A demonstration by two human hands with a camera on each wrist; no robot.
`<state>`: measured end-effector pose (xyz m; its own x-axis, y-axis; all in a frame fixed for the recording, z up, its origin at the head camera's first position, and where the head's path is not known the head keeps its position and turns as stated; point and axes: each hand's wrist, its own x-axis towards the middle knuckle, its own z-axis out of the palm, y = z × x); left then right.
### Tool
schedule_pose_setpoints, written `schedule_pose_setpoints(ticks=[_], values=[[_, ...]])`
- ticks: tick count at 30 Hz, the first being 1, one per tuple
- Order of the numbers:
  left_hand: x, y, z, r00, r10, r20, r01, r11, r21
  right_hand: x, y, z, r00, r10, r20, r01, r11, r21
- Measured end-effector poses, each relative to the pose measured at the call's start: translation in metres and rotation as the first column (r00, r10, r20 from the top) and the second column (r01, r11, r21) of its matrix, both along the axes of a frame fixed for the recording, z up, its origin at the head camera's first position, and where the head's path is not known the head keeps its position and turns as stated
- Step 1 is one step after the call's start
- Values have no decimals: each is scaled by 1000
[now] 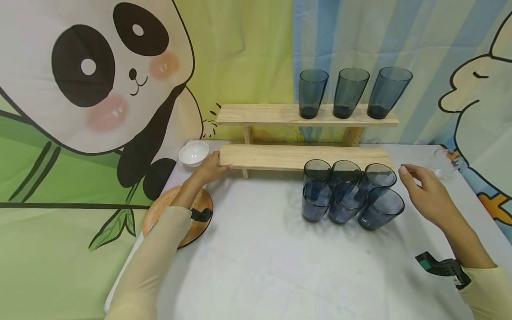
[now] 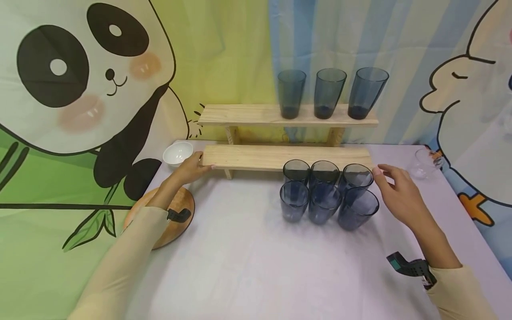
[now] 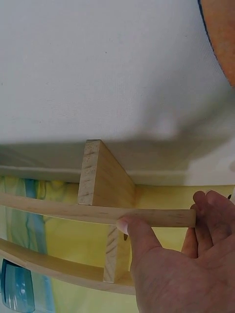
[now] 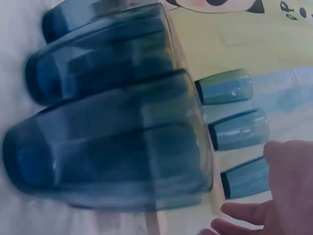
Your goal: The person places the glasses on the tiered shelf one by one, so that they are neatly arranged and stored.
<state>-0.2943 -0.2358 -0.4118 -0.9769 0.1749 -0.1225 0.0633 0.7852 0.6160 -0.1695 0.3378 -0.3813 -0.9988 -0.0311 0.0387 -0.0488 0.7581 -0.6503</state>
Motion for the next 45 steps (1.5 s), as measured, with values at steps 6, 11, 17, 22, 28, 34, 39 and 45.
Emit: schedule_pose_setpoints(ticks=[6, 11, 17, 22, 28, 34, 39, 45], values=[[1, 1, 0, 1000, 5, 1, -5, 1000, -8, 12, 1, -16, 991, 62, 122, -58, 998, -40], [0, 1, -1, 1000, 7, -13, -7, 1000, 1, 23, -2, -31, 981, 130, 144, -105, 980, -171], [1, 0, -3, 1000, 12, -18, -12, 1000, -4, 35, -6, -46, 969, 180, 170, -142, 967, -214], [3, 0, -2, 999, 6, -39, -6, 1000, -2, 40, -9, -55, 965, 192, 177, -157, 968, -195], [5, 1, -2, 999, -7, -54, 6, 1000, -7, 47, -9, -66, 986, 128, 111, -114, 985, -128], [4, 4, -2, 999, -19, -51, 18, 1000, -13, 51, -8, -74, 991, 96, 88, -84, 988, -130], [3, 4, -3, 998, -19, -55, 18, 999, -32, 53, -9, -77, 997, 67, 45, -62, 994, -87], [2, 3, -3, 998, -21, -61, 18, 999, -50, 56, -10, -80, 999, 32, -22, -34, 996, -84]])
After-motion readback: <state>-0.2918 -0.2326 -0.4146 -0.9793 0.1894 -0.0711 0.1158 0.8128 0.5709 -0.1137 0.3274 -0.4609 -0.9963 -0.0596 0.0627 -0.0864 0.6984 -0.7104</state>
